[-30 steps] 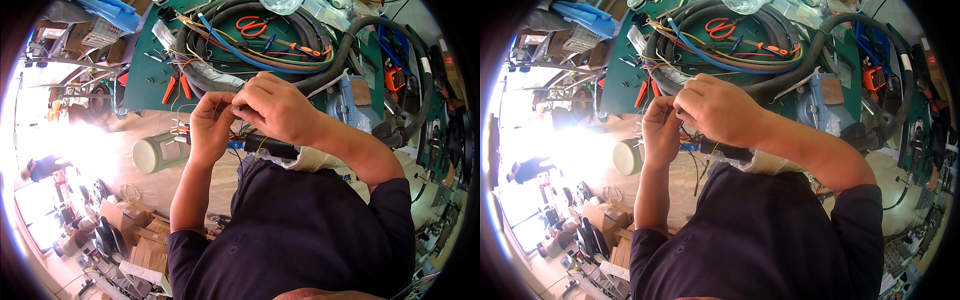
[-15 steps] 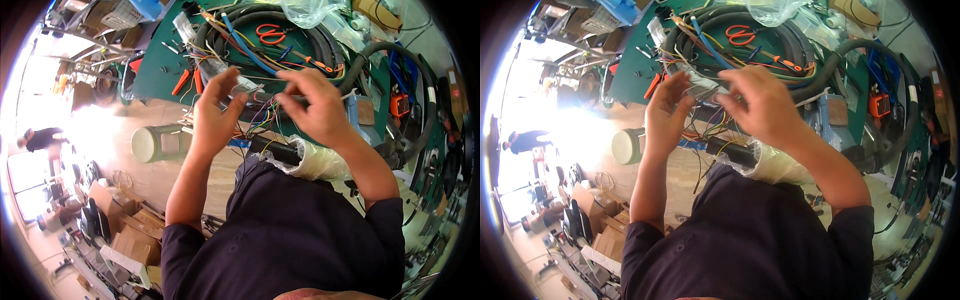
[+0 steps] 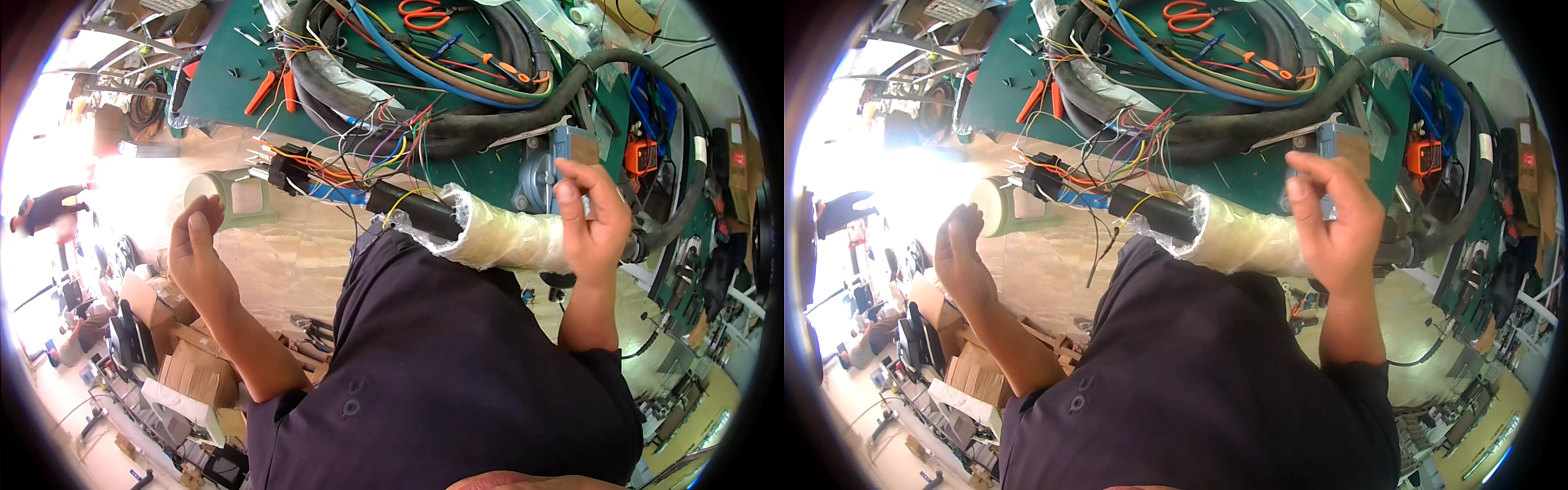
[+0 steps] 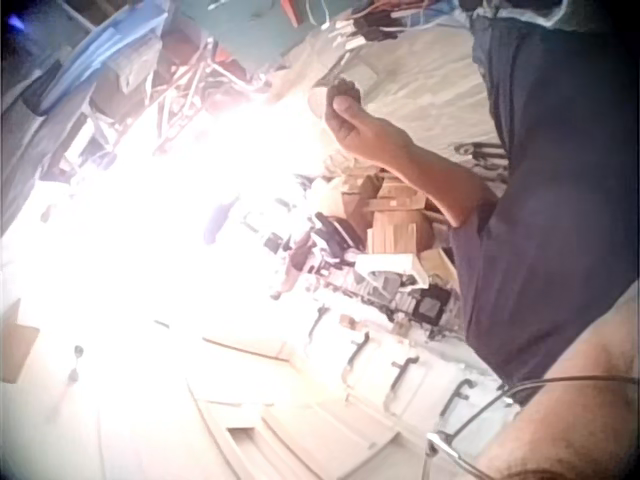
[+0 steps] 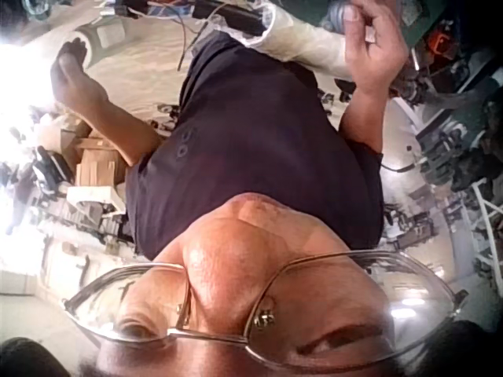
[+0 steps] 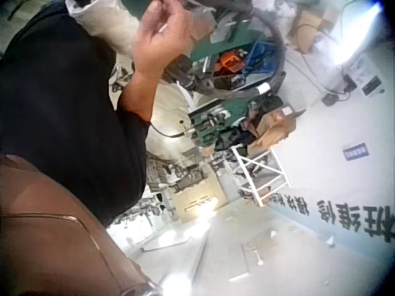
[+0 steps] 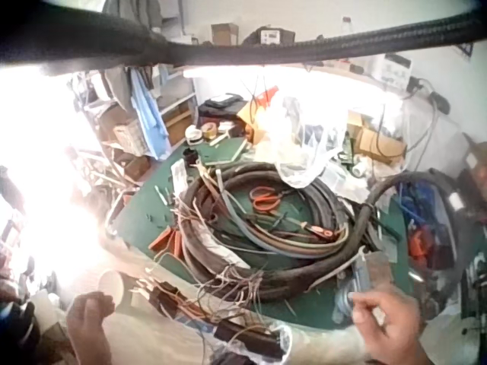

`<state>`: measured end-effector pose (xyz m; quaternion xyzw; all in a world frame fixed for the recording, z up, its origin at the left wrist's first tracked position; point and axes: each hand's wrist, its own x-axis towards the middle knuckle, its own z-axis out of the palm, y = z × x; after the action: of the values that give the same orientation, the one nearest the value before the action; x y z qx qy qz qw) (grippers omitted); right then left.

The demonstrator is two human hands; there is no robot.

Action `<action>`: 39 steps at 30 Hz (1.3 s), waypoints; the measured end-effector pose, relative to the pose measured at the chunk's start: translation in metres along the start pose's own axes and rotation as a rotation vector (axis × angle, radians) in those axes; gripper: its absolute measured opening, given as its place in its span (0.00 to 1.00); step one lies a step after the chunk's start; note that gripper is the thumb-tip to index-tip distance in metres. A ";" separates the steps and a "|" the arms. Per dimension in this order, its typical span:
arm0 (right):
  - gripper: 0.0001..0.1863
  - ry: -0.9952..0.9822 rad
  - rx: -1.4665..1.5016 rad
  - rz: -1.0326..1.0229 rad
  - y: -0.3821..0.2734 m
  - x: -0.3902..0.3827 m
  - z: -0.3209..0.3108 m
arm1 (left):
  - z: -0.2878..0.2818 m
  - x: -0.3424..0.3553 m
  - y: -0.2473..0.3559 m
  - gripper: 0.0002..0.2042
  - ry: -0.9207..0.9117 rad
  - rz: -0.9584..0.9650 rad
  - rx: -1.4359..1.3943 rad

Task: The person prepares and applies heat-shrink tubing to individual wires within a bundle, using a heat gun to seal the connections.

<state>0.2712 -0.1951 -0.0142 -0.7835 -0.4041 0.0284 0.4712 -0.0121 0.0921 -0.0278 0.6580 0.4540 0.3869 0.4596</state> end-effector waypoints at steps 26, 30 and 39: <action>0.06 -0.093 0.117 -0.062 0.023 -0.035 0.011 | 0.024 -0.042 0.024 0.13 -0.002 0.044 0.287; 0.04 -0.086 0.101 0.028 0.014 -0.037 0.010 | 0.012 -0.021 0.017 0.14 0.020 -0.008 0.312; 0.07 0.022 0.030 0.263 0.017 -0.038 0.024 | -0.009 0.109 -0.080 0.14 -0.063 -0.147 0.321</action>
<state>0.2458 -0.2062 -0.0531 -0.8228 -0.2925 0.0874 0.4794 -0.0080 0.2114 -0.0923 0.6999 0.5421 0.2539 0.3896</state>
